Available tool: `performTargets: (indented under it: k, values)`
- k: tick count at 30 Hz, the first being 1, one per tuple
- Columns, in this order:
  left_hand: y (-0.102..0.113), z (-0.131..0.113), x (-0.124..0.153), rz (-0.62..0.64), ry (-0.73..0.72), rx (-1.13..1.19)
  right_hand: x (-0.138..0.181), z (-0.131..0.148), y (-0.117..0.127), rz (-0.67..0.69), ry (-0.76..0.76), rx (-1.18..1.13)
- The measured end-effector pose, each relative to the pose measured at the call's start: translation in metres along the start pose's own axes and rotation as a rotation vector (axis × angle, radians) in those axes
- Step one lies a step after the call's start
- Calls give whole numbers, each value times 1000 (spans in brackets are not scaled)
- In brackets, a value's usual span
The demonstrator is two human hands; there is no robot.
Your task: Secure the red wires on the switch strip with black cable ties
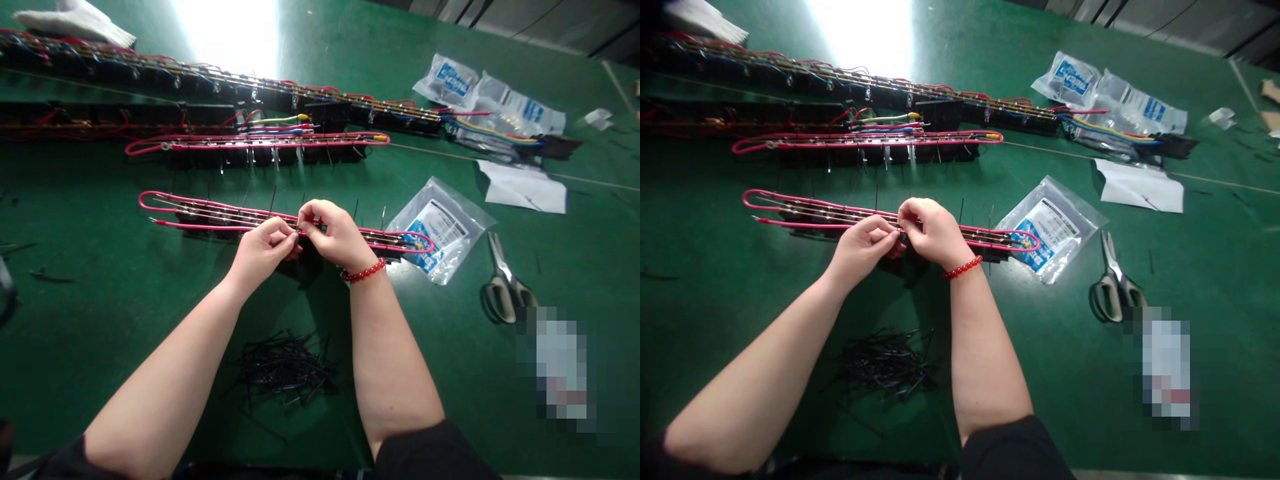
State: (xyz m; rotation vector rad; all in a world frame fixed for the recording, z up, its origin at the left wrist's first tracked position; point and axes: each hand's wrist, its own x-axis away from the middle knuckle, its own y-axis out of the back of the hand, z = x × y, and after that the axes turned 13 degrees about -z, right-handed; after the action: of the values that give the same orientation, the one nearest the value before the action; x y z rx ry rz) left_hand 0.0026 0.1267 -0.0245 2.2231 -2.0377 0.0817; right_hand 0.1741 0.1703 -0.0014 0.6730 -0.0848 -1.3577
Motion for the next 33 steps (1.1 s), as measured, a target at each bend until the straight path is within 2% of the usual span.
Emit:
performTargets:
  k: [7, 14, 23, 33]
  values:
    - [-1, 0, 1, -22, -18, -25, -1, -1, -2, -2, 6, -3]
    - [0, -1, 3, -63, -147, -204, 0, 1, -2, -15, -21, -33]
    - [2, 1, 2, -89, -237, -288, 0, 2, 1, -6, -7, -35]
    - [2, 2, 0, 9, -102, -62, 0, 1, 2, -13, 17, -51]
